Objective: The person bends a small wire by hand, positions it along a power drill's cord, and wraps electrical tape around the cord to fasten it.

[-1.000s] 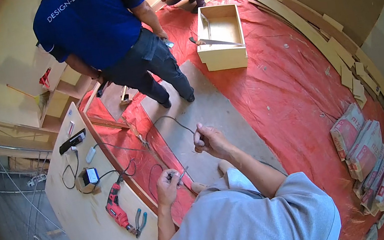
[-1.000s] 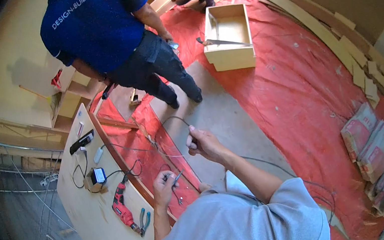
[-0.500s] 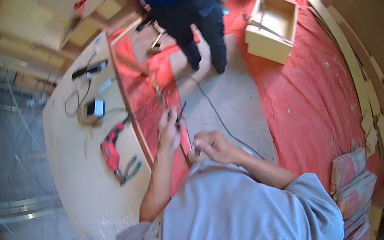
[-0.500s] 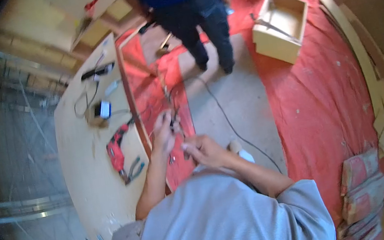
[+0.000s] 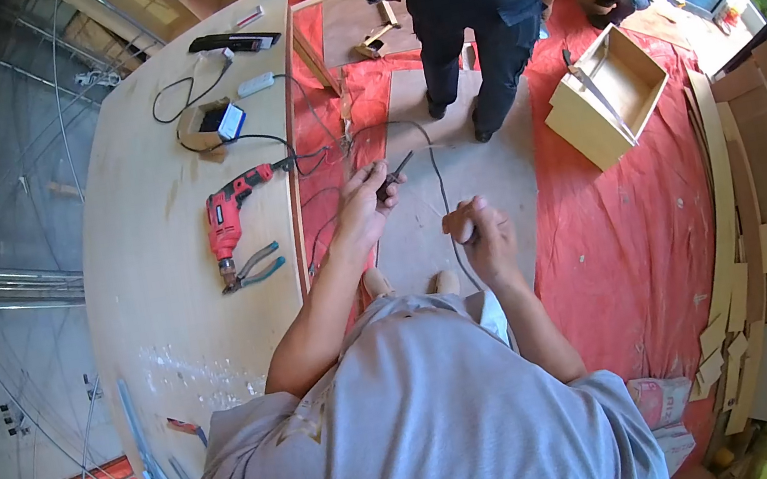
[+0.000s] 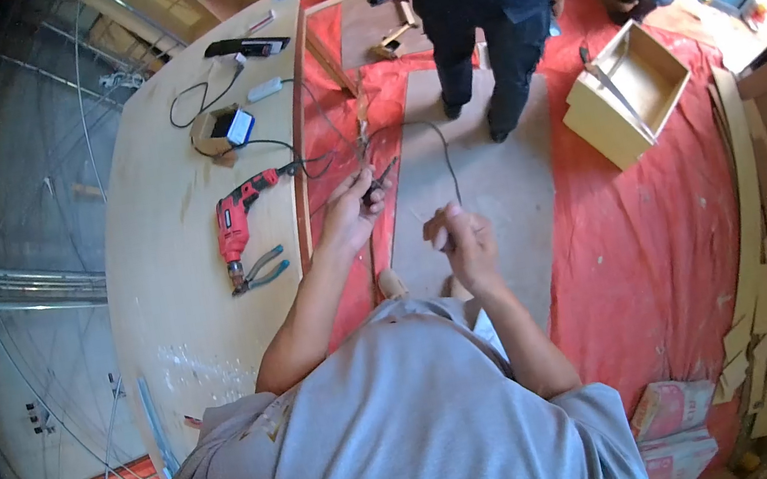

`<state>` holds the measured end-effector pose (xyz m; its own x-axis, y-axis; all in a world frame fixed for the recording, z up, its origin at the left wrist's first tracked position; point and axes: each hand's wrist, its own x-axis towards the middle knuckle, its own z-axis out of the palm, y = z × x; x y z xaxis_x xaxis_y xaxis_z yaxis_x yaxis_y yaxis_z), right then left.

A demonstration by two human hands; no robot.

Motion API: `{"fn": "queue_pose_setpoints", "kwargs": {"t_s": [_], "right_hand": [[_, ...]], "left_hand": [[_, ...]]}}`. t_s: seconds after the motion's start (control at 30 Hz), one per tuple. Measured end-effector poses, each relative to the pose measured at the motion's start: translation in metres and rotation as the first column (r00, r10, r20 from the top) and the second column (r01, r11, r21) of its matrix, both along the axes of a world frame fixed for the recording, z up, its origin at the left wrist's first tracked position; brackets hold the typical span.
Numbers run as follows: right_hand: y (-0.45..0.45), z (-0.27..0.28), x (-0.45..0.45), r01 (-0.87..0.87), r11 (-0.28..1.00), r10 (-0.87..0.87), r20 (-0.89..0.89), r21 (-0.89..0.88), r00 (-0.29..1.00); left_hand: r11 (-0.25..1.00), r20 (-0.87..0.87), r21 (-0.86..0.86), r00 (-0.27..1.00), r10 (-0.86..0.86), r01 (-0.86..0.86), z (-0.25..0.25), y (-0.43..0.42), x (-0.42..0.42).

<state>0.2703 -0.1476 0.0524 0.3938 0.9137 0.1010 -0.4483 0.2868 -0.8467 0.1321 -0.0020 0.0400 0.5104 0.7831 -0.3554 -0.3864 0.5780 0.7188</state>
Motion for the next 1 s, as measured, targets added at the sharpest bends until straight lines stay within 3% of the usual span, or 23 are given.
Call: {"fn": "queue_pose_setpoints", "kwargs": {"t_s": [0.07,0.2,0.33,0.57,1.0], "right_hand": [[0.003,-0.001,0.007,0.032,0.999,-0.029,-0.218,0.011,0.975],[0.001,-0.002,0.025,0.079,0.995,-0.097,-0.322,-0.067,0.942],[-0.002,-0.011,0.038,0.059,0.998,-0.047,-0.331,0.025,0.943],[-0.009,-0.004,0.041,0.076,0.997,-0.065,-0.325,0.018,0.943],[-0.015,0.027,0.021,-0.025,1.0,0.02,-0.33,-0.01,0.944]], "left_hand": [[0.998,0.058,-0.029,0.997,-0.046,0.048,-0.001,0.001,-0.002],[0.985,0.029,-0.05,0.986,-0.167,0.168,0.008,-0.002,-0.003],[0.974,-0.004,-0.035,0.974,-0.226,0.226,0.013,-0.007,-0.001],[0.96,-0.002,0.005,0.96,-0.281,0.281,0.009,-0.008,0.0],[0.973,-0.167,0.052,0.963,-0.213,0.224,0.01,-0.017,0.004]]}}
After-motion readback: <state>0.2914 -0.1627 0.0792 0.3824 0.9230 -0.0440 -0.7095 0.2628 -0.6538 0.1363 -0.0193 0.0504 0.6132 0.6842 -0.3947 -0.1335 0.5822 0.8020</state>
